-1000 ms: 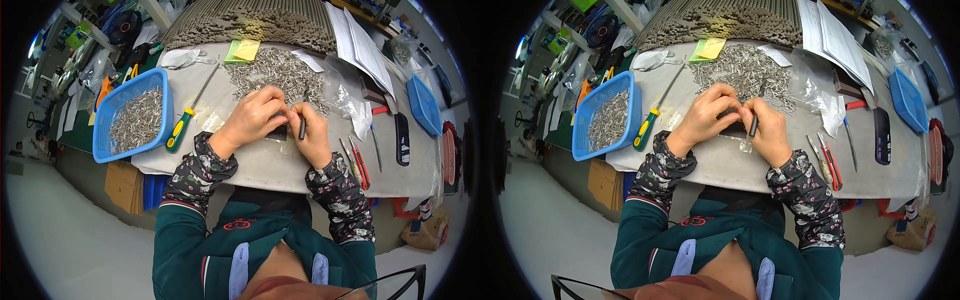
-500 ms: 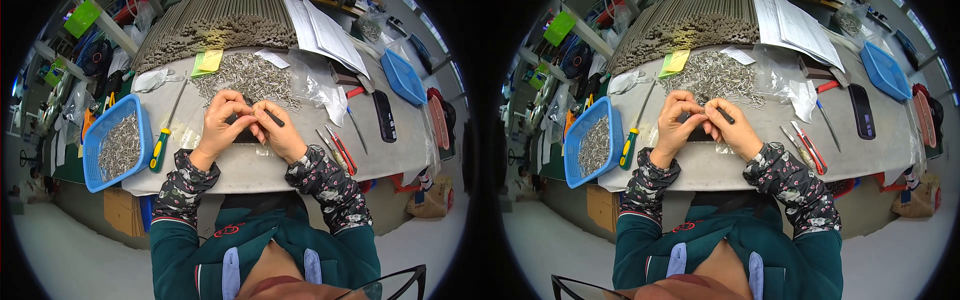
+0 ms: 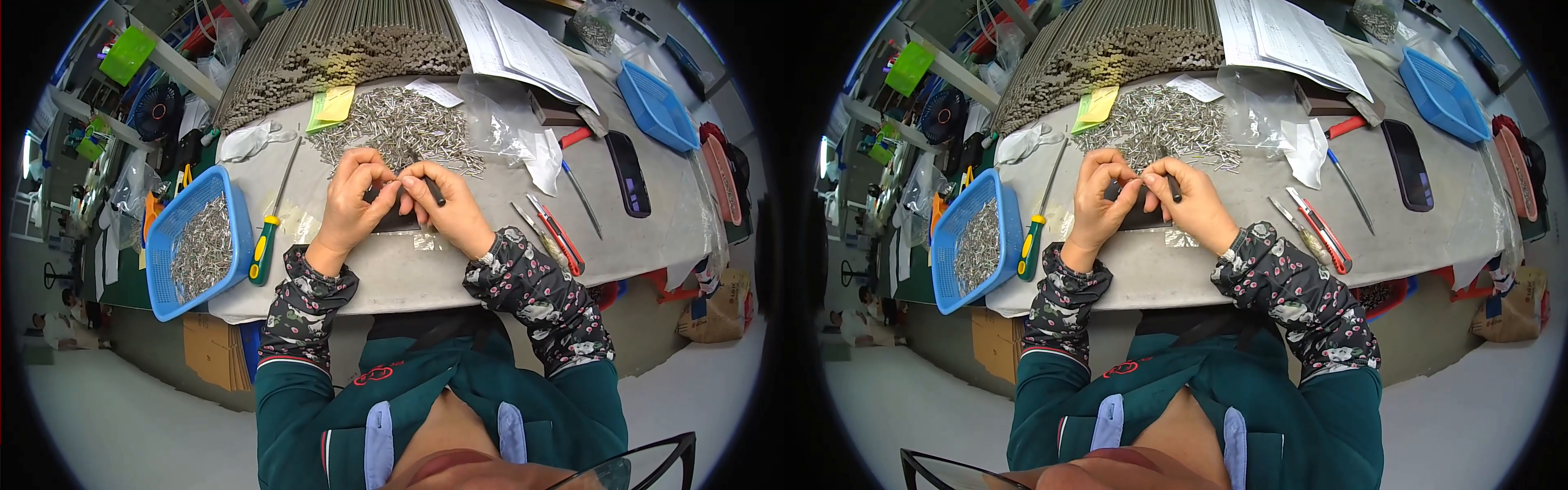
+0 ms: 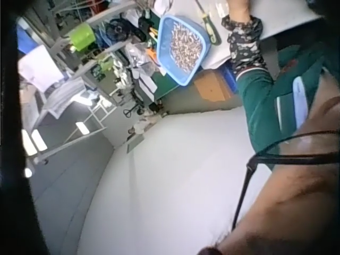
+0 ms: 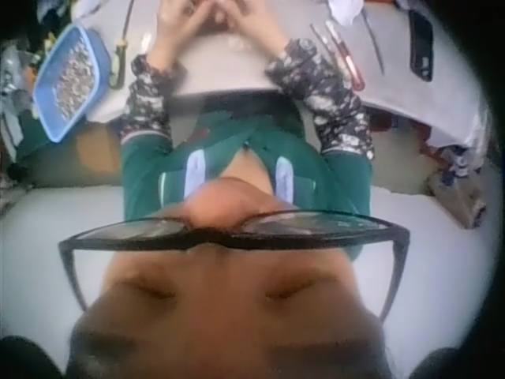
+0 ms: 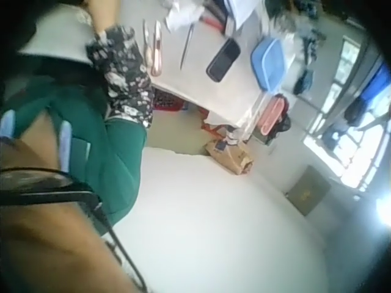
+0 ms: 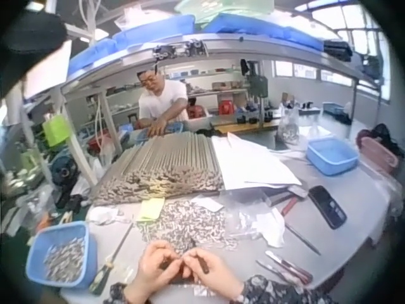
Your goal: The person assembles small metal components by hand, fitting metal pins into a small metal plate, then checks their fit with a small tool.
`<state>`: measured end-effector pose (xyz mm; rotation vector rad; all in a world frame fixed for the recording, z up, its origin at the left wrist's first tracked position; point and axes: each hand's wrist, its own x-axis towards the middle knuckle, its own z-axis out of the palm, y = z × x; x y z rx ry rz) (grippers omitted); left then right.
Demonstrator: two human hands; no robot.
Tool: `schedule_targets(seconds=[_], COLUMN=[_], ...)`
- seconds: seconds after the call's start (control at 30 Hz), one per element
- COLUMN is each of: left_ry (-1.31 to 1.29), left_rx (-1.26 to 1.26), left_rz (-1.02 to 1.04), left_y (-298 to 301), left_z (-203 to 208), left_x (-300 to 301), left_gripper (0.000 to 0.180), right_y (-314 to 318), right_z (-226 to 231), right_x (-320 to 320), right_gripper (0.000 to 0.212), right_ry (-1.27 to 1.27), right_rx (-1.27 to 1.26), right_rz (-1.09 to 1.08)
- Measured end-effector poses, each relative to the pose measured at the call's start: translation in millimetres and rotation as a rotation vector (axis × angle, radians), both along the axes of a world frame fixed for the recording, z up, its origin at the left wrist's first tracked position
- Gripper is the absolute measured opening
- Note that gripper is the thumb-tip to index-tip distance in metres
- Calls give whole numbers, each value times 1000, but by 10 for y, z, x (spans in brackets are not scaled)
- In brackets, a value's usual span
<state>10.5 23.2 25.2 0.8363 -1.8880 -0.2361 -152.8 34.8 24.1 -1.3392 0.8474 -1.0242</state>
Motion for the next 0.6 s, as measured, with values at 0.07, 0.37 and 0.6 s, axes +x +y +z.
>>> schedule_targets(seconds=[0.07,0.37,0.6], left_ry=[-39,-143,-177], left_rx=[7,6,27], left_rz=[10,-1,28], left_y=[6,-40,-43], left_z=[7,-24,-58], left_x=[-5,-49,-44], left_gripper=[13,17,17], right_y=[2,-26,-25], right_z=[-18,-76,-70], right_x=[-13,-46,-63], right_gripper=[19,13,13], right_ry=[34,181,222], right_rx=[-16,-196,-223], right_rz=[-15,-118,-133])
